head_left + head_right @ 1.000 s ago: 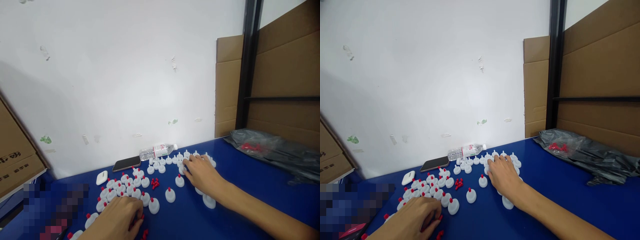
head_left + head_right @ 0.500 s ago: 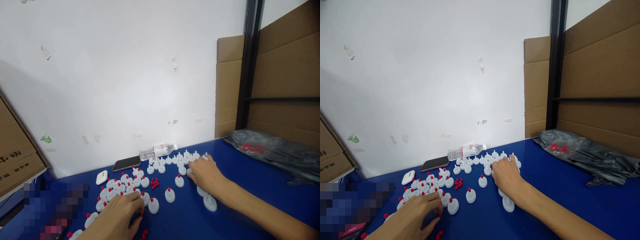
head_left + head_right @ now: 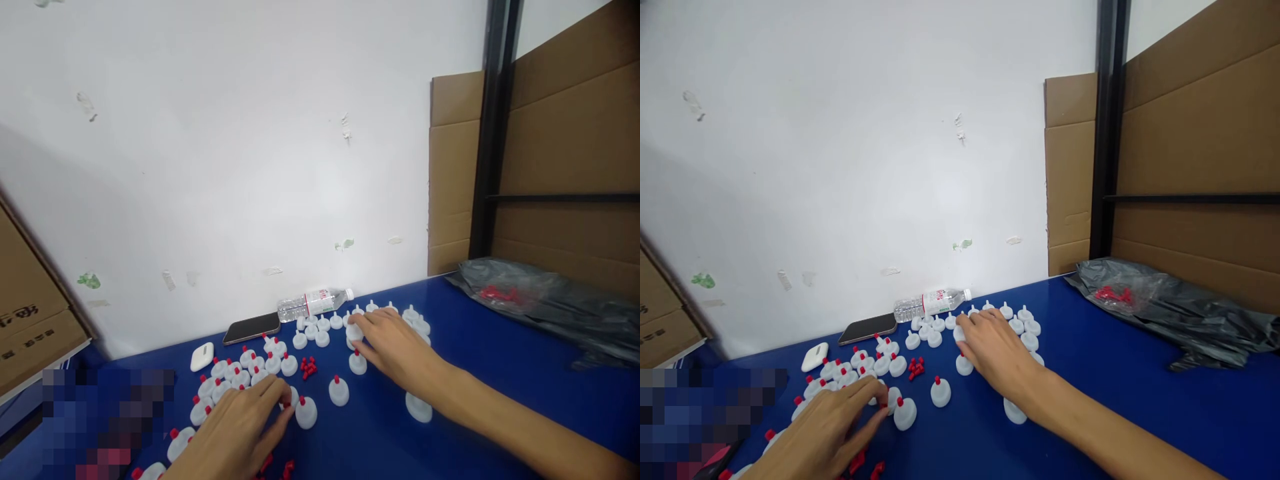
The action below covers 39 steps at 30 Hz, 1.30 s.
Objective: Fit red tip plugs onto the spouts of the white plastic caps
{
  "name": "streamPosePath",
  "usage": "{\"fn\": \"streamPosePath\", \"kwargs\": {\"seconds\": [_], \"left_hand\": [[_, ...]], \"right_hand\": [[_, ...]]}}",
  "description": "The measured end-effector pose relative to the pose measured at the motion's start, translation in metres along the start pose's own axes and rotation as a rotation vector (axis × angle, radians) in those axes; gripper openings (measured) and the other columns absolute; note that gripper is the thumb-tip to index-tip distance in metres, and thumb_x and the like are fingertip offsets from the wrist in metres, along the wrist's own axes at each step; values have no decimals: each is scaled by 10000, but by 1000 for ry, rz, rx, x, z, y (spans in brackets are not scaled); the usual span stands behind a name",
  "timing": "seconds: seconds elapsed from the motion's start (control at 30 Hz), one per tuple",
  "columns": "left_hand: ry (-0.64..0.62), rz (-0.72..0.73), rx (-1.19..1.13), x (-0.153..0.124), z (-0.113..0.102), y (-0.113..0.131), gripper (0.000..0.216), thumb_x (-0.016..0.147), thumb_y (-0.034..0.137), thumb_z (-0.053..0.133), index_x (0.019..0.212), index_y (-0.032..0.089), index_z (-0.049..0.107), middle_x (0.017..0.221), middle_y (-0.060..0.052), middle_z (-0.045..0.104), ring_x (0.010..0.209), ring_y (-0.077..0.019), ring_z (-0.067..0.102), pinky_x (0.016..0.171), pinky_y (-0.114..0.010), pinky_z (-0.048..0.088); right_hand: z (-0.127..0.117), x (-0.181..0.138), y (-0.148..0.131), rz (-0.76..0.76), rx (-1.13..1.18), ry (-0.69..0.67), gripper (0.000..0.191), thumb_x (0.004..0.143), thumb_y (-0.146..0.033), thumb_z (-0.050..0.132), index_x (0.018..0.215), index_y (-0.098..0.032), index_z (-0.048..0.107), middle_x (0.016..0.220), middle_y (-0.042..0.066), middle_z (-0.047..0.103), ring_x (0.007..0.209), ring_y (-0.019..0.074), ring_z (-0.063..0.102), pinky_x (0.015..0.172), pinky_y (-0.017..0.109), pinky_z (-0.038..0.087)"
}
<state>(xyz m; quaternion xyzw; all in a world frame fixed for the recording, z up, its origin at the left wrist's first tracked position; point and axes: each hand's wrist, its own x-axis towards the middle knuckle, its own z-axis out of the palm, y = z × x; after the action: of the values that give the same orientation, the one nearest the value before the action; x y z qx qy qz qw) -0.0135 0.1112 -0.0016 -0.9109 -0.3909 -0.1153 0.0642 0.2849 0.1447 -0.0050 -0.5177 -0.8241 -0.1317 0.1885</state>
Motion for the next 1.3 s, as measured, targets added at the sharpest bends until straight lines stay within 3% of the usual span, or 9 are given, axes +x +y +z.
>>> {"fn": "streamPosePath", "kwargs": {"seconds": [0.1,0.2,0.3,0.37,0.6,0.87,1.3], "left_hand": [[129,109,-30,0,1,5,195,1051,199,429,984,238,608,833,33,730,471,-113,620,474,-236,404],[321,210,-29,1,5,9,199,1080,200,436,1059,212,634,857,9,754,543,-115,688,496,-218,473],[572,298,-10,1,9,12,196,1064,185,538,1224,152,647,932,-49,784,712,-134,760,610,-202,563],[657,354,-18,2,11,12,208,1045,156,584,1234,118,660,951,-74,788,774,-133,770,664,-186,587],[606,343,-5,1,17,4,286,1014,61,560,1246,164,693,946,-56,747,585,-77,640,483,-168,502],[658,392,-41,-1,19,5,238,984,63,627,1210,92,699,934,-95,756,713,-127,723,592,-202,593],[614,383,-76,-2,18,10,260,991,59,604,1237,114,668,896,-77,747,634,-112,690,518,-178,559]], "right_hand": [[-5,-4,-11,-54,44,99,222,995,-225,618,1210,-173,628,1076,100,676,1007,282,651,905,453,503],[-9,-10,-21,-143,118,183,249,974,-231,662,1215,-184,622,1092,92,645,976,265,639,860,428,529],[-9,-14,-31,-393,223,284,293,962,-266,719,1225,-183,621,1090,83,653,955,236,653,807,369,550],[-9,-15,-38,-524,259,350,296,977,-294,707,1230,-167,622,1128,90,675,1007,231,665,825,354,554],[-7,-16,-41,-578,358,391,282,1047,-289,597,1281,-132,613,1129,69,738,1009,192,700,886,328,557],[-11,-21,-46,-624,392,448,285,1059,-261,575,1294,-105,615,1125,87,749,971,185,722,866,297,579],[-8,-22,-46,-600,415,455,274,1064,-219,545,1310,-115,607,1120,103,740,1011,191,707,868,315,594]]}}
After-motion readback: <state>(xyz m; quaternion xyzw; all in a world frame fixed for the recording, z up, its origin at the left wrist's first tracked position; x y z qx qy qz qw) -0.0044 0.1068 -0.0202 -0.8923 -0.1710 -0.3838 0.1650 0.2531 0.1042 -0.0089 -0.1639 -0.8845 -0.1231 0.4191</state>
